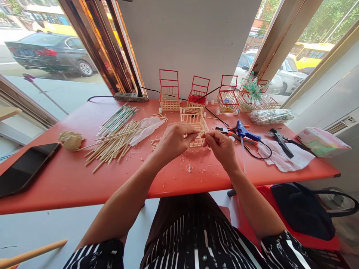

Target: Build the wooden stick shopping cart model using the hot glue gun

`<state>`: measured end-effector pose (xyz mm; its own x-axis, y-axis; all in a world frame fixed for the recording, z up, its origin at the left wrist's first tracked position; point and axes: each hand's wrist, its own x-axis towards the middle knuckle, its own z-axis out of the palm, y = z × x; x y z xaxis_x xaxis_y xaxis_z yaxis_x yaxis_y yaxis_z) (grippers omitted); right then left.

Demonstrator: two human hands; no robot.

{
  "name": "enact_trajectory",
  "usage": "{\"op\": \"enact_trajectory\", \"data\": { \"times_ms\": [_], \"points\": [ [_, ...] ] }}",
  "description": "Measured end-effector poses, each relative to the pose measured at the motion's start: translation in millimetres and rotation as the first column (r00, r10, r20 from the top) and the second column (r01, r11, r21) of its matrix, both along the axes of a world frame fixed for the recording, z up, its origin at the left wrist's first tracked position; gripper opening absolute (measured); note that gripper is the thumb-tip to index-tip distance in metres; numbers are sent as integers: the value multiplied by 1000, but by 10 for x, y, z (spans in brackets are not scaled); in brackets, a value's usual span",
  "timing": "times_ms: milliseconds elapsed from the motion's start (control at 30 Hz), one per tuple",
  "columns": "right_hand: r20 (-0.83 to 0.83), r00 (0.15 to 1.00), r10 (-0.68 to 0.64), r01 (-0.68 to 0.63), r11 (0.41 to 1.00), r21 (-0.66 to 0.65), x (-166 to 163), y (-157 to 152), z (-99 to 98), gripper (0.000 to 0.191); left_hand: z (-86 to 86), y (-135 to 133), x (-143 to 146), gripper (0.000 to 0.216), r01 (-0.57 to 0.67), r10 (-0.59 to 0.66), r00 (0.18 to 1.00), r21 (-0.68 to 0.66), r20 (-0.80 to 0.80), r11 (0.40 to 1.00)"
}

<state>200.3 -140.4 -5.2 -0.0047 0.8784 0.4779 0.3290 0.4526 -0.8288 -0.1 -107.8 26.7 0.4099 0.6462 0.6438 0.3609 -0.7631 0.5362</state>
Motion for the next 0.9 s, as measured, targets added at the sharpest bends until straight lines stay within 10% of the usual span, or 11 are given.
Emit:
{"op": "enact_trajectory", "data": {
  "times_ms": [900],
  "points": [
    [23,999,-24,24,1000,-16,-7,-20,15,28,6,-11,12,27,15,-13,999,-53,40,998]
  ]
}}
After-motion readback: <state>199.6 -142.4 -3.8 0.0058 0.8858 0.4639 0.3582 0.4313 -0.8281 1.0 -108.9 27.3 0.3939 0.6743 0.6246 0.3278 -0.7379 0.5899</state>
